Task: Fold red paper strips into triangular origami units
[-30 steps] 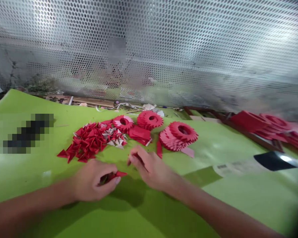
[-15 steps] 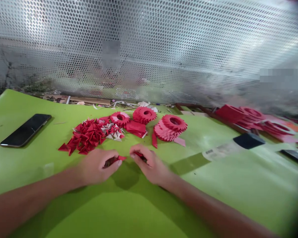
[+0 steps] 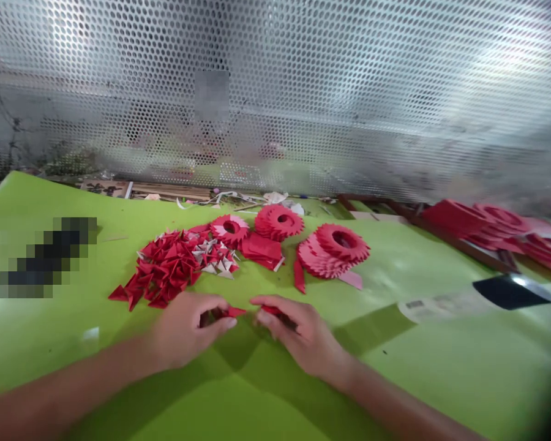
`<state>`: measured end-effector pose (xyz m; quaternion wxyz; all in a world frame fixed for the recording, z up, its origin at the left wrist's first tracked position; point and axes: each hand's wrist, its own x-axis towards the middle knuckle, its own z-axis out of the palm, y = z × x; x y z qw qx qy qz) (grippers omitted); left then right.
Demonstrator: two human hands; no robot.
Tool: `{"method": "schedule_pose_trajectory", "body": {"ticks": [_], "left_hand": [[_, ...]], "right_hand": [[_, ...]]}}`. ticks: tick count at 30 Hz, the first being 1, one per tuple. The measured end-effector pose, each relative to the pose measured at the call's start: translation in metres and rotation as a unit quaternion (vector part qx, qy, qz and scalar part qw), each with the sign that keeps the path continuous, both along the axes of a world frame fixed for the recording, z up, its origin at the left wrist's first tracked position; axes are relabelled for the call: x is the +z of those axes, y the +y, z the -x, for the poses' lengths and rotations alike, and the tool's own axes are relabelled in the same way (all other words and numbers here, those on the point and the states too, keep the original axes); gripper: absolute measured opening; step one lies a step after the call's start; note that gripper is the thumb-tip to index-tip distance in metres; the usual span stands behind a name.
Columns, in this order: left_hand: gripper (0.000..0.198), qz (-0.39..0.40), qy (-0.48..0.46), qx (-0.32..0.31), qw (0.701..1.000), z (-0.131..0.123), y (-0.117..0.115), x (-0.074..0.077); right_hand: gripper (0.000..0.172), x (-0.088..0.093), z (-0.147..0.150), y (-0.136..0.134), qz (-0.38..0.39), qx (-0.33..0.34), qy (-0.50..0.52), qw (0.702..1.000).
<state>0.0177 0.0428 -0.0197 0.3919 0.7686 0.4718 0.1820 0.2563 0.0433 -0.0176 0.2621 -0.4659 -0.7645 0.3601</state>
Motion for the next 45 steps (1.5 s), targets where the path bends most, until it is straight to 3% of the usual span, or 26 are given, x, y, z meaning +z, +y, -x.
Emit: {"method": "schedule_pose_trajectory", "body": {"ticks": [4,10,13,16,20,25,31,33,39,45], "left_hand": [[0.036,0.008,0.001,-0.008,1.000,0.000,-0.002,0.001],[0.023,-0.031,-0.008,-0.013,0.999,0.002,-0.001,0.000],[0.029,-0.046,-0.022,-0.010,0.999,0.003,0.000,-0.003],[0.033,-0.032,-0.036,0.011,0.999,0.003,0.001,-0.005],[0.030,-0.033,-0.050,0.021,0.998,0.002,0.001,-0.005],[0.027,-0.061,-0.033,0.033,0.997,0.002,0.003,-0.003],[0.031,0.019,-0.078,0.072,0.994,0.004,0.007,0.001],[0.033,0.026,-0.082,0.079,0.993,0.004,0.008,0.001],[0.032,-0.046,-0.003,0.031,0.998,0.004,0.009,0.001],[0.037,-0.025,-0.060,0.056,0.996,0.004,0.007,0.004]], "right_hand": [[0.050,0.000,-0.008,0.003,-0.024,-0.037,0.015,0.999],[0.039,0.002,-0.004,0.004,-0.109,0.001,-0.029,0.994],[0.035,0.000,-0.001,0.003,-0.090,0.008,-0.038,0.995],[0.035,-0.002,0.002,0.002,-0.030,-0.026,-0.009,0.999],[0.037,0.007,0.008,0.006,0.013,-0.029,0.025,0.999],[0.025,0.022,0.022,0.017,-0.009,0.016,0.005,1.000],[0.017,0.007,0.031,0.033,-0.047,0.059,0.035,0.997],[0.014,0.002,0.028,0.035,-0.039,0.051,0.057,0.996],[0.014,0.001,0.022,0.033,0.005,0.019,0.069,0.997],[0.019,0.002,0.026,0.034,0.012,0.007,0.054,0.998]]}}
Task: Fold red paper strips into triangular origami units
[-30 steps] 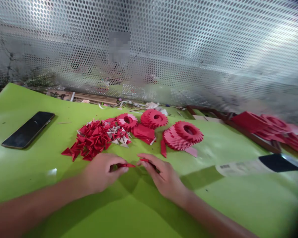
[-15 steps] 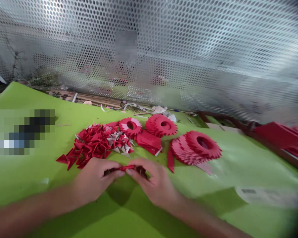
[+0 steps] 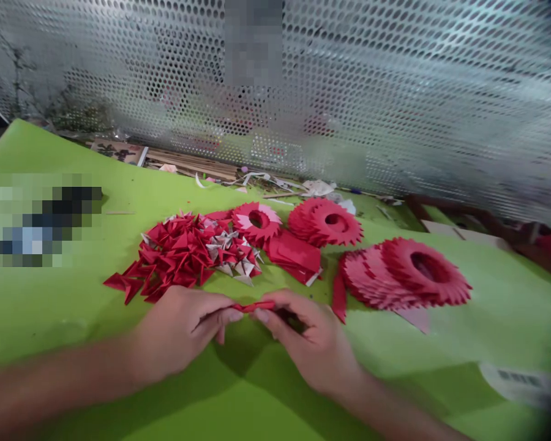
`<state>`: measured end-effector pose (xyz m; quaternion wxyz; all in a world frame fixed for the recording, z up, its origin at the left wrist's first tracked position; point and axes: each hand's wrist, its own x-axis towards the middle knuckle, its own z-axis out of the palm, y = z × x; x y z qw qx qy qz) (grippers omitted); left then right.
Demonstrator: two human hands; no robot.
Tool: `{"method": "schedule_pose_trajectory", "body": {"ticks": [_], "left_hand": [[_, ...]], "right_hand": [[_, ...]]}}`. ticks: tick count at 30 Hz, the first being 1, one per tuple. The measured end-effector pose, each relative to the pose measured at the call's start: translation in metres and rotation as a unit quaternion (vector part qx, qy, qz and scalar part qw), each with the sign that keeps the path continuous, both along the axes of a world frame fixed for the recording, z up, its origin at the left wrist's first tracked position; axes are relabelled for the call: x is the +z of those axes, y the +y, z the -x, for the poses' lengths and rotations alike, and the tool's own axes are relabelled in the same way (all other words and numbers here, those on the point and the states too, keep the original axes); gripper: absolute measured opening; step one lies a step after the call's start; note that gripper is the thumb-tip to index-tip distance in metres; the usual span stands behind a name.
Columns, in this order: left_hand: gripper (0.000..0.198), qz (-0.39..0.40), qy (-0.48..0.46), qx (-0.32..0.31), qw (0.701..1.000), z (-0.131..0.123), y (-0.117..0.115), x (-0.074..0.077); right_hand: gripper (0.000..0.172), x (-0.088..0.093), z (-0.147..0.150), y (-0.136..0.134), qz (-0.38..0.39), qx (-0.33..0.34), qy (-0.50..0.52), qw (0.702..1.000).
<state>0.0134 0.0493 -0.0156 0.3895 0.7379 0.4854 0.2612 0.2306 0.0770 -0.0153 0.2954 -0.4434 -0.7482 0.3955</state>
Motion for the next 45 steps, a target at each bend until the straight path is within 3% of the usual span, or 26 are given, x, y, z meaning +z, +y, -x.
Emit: {"method": "schedule_pose_trajectory", "body": {"ticks": [8,12,21,27,34,45], "left_hand": [[0.030,-0.008,0.010,0.003,1.000,-0.001,0.000,-0.002],[0.023,-0.032,0.027,-0.011,0.999,-0.003,-0.001,-0.003],[0.024,-0.114,0.074,-0.025,0.990,0.001,-0.003,-0.002],[0.030,-0.159,0.090,-0.027,0.983,0.003,-0.002,-0.002],[0.030,-0.223,0.086,-0.041,0.970,0.008,-0.004,-0.008],[0.035,-0.210,0.110,-0.030,0.971,0.006,-0.006,-0.005]], "right_hand": [[0.020,0.000,0.009,-0.003,-0.010,-0.009,0.012,1.000],[0.019,0.002,0.012,-0.004,-0.039,0.023,0.020,0.999],[0.032,-0.004,-0.004,0.003,-0.209,0.065,-0.042,0.975],[0.022,-0.002,-0.004,0.004,-0.356,0.078,0.044,0.930],[0.007,0.000,-0.001,0.002,-0.384,0.086,0.036,0.919],[0.011,-0.002,-0.004,0.004,-0.427,0.084,0.022,0.900]]}}
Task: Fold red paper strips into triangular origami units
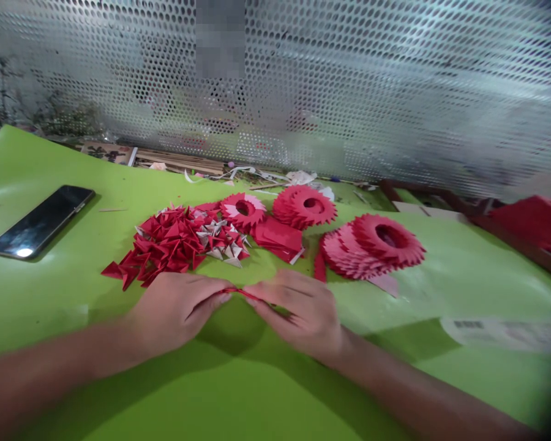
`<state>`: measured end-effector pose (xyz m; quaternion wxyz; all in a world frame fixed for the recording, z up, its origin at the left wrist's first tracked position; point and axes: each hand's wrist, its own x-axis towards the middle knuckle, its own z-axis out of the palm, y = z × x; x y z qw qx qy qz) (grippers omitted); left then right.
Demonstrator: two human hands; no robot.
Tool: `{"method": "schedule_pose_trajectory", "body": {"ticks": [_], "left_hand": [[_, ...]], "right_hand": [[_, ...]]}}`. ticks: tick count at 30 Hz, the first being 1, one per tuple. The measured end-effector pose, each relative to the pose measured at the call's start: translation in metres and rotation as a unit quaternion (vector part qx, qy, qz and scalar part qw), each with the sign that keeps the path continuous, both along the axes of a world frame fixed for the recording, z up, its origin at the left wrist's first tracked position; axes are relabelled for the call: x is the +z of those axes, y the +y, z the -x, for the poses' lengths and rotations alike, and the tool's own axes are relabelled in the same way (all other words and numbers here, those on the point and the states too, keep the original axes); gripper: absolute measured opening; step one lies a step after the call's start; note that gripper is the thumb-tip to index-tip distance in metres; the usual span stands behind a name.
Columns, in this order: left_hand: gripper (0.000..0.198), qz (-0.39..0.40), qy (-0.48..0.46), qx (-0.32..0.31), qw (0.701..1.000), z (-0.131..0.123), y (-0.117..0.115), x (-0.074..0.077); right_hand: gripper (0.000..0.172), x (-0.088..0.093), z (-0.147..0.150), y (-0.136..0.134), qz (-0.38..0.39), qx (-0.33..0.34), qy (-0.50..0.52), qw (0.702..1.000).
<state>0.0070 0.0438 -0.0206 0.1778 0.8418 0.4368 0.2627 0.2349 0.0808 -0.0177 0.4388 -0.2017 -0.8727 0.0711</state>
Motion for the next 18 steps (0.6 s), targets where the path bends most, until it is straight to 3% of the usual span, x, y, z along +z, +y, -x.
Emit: {"method": "schedule_pose_trajectory", "body": {"ticks": [6,13,18], "left_hand": [[0.034,-0.006,0.008,0.002,1.000,-0.0005,-0.0007,-0.0018],[0.034,-0.006,-0.001,-0.011,1.000,0.0008,-0.0007,-0.0022],[0.035,0.005,-0.003,-0.009,1.000,-0.0005,-0.0002,-0.0004]], "right_hand": [[0.011,-0.0001,-0.0005,-0.0012,-0.054,0.002,-0.023,0.998],[0.008,0.0005,0.0012,0.0004,0.047,-0.001,0.000,0.999],[0.008,-0.0020,0.0008,0.0020,0.051,0.014,0.014,0.998]]}}
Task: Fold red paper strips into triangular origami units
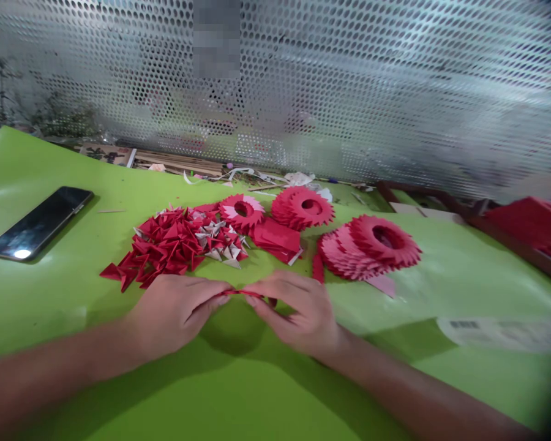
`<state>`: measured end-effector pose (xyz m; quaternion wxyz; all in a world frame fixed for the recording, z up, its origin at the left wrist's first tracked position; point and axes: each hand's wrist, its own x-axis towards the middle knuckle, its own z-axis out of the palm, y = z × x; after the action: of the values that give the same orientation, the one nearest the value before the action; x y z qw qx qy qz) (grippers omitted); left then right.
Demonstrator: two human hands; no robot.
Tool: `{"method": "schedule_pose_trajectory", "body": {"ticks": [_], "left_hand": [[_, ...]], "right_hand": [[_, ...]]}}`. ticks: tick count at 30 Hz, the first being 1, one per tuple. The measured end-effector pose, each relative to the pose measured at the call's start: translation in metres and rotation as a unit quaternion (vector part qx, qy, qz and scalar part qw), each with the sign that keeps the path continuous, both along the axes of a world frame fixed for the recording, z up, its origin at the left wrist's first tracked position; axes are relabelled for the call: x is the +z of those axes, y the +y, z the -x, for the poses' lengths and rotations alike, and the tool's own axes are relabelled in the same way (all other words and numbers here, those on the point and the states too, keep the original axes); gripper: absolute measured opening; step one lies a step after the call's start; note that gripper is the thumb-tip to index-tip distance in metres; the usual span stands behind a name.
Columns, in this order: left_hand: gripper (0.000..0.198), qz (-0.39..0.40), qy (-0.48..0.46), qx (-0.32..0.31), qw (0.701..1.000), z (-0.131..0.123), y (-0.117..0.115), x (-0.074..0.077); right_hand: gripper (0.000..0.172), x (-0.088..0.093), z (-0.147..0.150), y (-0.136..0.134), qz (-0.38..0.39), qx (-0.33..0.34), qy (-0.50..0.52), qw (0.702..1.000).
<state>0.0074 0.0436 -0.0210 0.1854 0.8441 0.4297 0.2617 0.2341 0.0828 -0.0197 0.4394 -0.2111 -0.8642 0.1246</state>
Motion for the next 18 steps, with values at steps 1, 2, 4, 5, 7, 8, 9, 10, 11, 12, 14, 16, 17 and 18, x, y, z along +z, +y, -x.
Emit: {"method": "schedule_pose_trajectory", "body": {"ticks": [1,2,4,5,7,8,9,10,11,12,14,16,17,18], "left_hand": [[0.035,0.003,-0.003,0.000,1.000,-0.0004,0.0002,0.0001],[0.035,0.006,-0.005,0.000,1.000,-0.0007,0.0005,0.0002],[0.035,0.009,-0.005,0.001,1.000,-0.0012,0.0011,0.0002],[0.035,0.006,-0.004,0.001,1.000,-0.0014,0.0013,0.0002],[0.036,0.000,0.001,0.004,1.000,-0.0013,0.0017,0.0002],[0.036,-0.004,0.001,0.003,1.000,-0.0011,0.0018,0.0000],[0.037,-0.006,0.000,0.002,1.000,-0.0009,0.0018,-0.0001],[0.036,-0.007,-0.001,0.002,1.000,-0.0006,0.0018,-0.0004],[0.036,-0.007,0.000,0.001,1.000,-0.0004,0.0017,-0.0006],[0.036,-0.006,0.001,0.000,1.000,-0.0001,0.0016,-0.0007],[0.035,-0.003,0.008,0.003,1.000,0.0000,0.0014,-0.0007],[0.033,0.000,0.016,0.009,1.000,-0.0003,0.0013,-0.0001],[0.033,0.002,0.021,0.012,1.000,-0.0006,0.0013,0.0005],[0.032,0.004,0.025,0.016,1.000,-0.0009,0.0012,0.0011]], "right_hand": [[0.009,-0.0007,0.0000,0.0001,-0.003,0.004,0.002,1.000],[0.009,-0.0014,-0.0001,0.0002,-0.005,0.006,0.003,1.000],[0.010,-0.0021,-0.0002,0.0002,-0.006,0.006,0.001,1.000],[0.011,-0.0021,-0.0003,0.0001,-0.003,0.005,-0.003,1.000],[0.011,-0.0016,-0.0005,0.0000,0.011,0.003,-0.012,1.000],[0.011,-0.0012,-0.0006,0.0000,0.017,0.002,-0.015,1.000],[0.011,-0.0009,-0.0006,0.0000,0.022,0.001,-0.017,1.000],[0.010,-0.0006,-0.0006,0.0001,0.025,-0.002,-0.019,1.000],[0.010,-0.0005,-0.0006,0.0003,0.024,-0.003,-0.022,0.999],[0.010,-0.0007,-0.0006,0.0005,0.018,-0.005,-0.025,1.000],[0.010,-0.0015,-0.0010,0.0009,-0.004,-0.007,-0.034,0.999],[0.011,-0.0028,-0.0019,0.0011,-0.032,-0.010,-0.046,0.998],[0.012,-0.0033,-0.0026,0.0010,-0.044,-0.013,-0.053,0.998],[0.012,-0.0036,-0.0032,0.0009,-0.054,-0.018,-0.062,0.996]]}}
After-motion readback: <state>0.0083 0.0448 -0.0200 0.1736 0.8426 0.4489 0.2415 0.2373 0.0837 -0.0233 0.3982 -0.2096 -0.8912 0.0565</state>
